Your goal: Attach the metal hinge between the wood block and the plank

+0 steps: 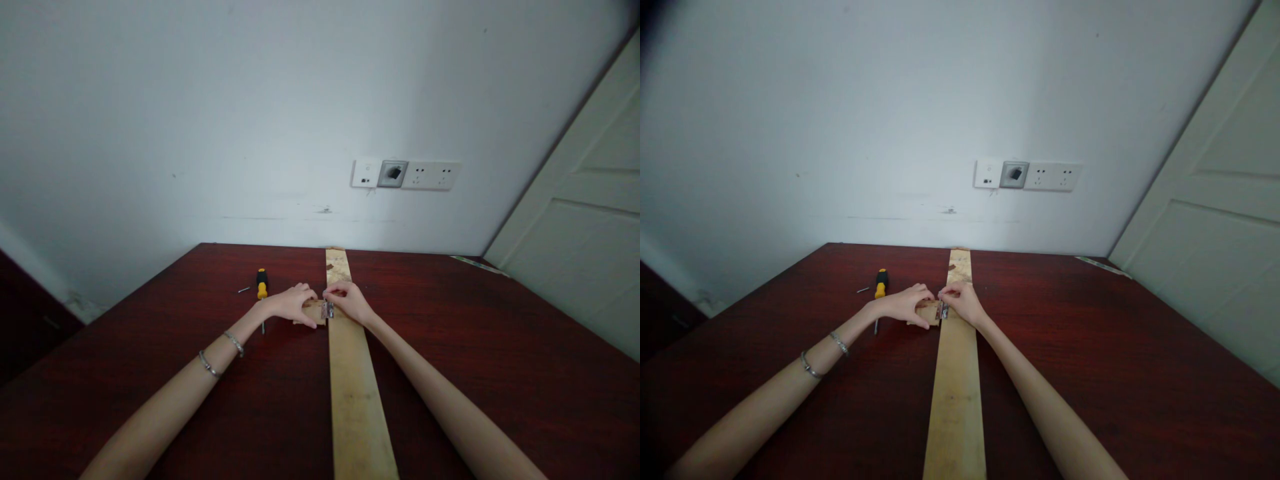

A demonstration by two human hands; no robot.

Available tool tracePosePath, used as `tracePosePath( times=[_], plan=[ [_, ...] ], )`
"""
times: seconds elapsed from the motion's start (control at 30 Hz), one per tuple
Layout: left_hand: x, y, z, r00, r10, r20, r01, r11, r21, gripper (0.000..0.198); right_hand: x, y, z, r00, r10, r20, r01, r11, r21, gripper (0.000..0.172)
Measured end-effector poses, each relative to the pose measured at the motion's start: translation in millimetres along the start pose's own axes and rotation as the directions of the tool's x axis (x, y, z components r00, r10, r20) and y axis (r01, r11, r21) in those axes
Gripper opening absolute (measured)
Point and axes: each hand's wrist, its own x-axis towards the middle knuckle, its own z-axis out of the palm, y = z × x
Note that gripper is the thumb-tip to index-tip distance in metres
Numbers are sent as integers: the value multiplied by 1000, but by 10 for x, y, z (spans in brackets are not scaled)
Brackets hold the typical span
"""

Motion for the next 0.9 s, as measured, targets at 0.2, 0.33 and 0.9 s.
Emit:
tracePosePath(
  times=[0.2, 0.33, 0.9],
  plan=[
    [-4, 10, -8, 1000, 11, -3, -11, 1000, -5, 72, -12, 2, 3, 999, -29, 19, 30, 999, -45, 10],
    [-6, 23, -18, 1000, 16, 0, -16, 1000, -8, 71, -15, 8, 6, 999, -42, 21, 44, 997, -70, 10],
    [2, 30, -3, 999, 28, -17, -28, 1000, 14, 71, -19, -9, -3, 997, -53, 48, 58, 993, -107, 8]
  ],
)
